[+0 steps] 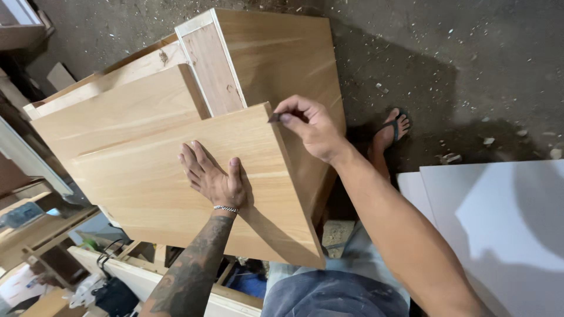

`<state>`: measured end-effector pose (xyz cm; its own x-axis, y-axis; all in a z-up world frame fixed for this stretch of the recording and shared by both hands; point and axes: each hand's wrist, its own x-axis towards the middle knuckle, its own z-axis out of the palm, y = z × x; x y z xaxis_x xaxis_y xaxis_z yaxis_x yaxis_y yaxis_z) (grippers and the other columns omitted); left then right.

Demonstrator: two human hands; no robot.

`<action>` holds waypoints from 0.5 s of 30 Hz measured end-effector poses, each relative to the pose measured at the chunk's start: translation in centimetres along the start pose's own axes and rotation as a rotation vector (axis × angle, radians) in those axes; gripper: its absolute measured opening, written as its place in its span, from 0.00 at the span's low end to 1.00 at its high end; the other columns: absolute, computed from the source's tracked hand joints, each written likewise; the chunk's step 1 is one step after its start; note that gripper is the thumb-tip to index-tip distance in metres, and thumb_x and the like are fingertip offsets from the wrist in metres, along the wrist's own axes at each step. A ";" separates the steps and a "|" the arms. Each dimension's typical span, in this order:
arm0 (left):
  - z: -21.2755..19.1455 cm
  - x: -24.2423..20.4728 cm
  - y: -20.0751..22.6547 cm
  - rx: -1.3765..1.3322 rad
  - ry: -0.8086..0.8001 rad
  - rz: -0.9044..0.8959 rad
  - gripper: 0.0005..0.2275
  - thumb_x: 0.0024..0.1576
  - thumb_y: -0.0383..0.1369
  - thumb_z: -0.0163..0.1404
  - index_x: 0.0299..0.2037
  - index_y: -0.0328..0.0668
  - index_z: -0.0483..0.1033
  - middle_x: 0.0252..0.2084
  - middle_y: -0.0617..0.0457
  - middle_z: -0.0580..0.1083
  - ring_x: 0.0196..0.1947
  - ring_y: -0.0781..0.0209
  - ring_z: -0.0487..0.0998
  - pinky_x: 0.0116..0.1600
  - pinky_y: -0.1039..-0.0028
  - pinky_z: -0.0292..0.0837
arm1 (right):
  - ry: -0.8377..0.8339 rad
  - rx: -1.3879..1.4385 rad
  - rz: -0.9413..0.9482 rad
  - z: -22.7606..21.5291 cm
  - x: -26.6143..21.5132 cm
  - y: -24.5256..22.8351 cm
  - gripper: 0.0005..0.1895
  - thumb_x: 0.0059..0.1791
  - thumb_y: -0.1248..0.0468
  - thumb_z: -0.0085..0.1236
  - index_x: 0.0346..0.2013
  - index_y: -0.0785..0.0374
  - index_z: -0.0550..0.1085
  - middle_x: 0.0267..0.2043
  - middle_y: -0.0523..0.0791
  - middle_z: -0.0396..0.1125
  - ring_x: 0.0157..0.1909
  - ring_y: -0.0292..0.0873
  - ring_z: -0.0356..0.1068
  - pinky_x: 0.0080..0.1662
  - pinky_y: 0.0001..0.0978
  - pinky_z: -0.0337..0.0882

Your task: The person trims excess material from the edges of wooden boards using a utility knife, flips the boards to work on different sides, and aligns the boards with a wooden cabinet structure.

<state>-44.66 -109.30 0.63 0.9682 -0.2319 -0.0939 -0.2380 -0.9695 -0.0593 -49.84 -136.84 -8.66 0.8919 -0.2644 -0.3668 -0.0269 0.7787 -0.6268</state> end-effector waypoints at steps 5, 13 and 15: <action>-0.1 0.0 0.0 0.030 -0.024 -0.023 0.48 0.66 0.69 0.41 0.91 0.49 0.44 0.90 0.39 0.44 0.87 0.30 0.46 0.81 0.36 0.49 | -0.015 0.095 -0.097 0.0 -0.2 3.6 0.08 0.58 0.74 0.68 0.53 0.66 0.83 0.41 0.43 0.77 0.47 0.32 0.75 0.53 0.27 0.77; -0.9 -0.1 1.4 0.077 -0.027 -0.035 0.47 0.67 0.64 0.45 0.91 0.49 0.44 0.90 0.39 0.44 0.81 0.30 0.58 0.78 0.39 0.57 | -0.002 -0.014 -0.159 0.0 -5.8 4.0 0.09 0.54 0.74 0.72 0.47 0.61 0.86 0.39 0.41 0.77 0.45 0.33 0.73 0.53 0.30 0.76; -1.0 -0.1 1.5 0.080 -0.028 -0.034 0.46 0.68 0.62 0.45 0.91 0.48 0.44 0.90 0.39 0.44 0.80 0.30 0.59 0.77 0.40 0.58 | 0.014 -0.011 -0.171 -0.2 -8.0 4.6 0.09 0.53 0.75 0.72 0.46 0.61 0.87 0.39 0.42 0.77 0.45 0.35 0.73 0.53 0.32 0.76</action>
<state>-45.00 -110.85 1.55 0.9736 -0.1952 -0.1182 -0.2111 -0.9671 -0.1418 -57.17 -131.25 -8.74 0.8775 -0.4005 -0.2636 0.1198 0.7154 -0.6883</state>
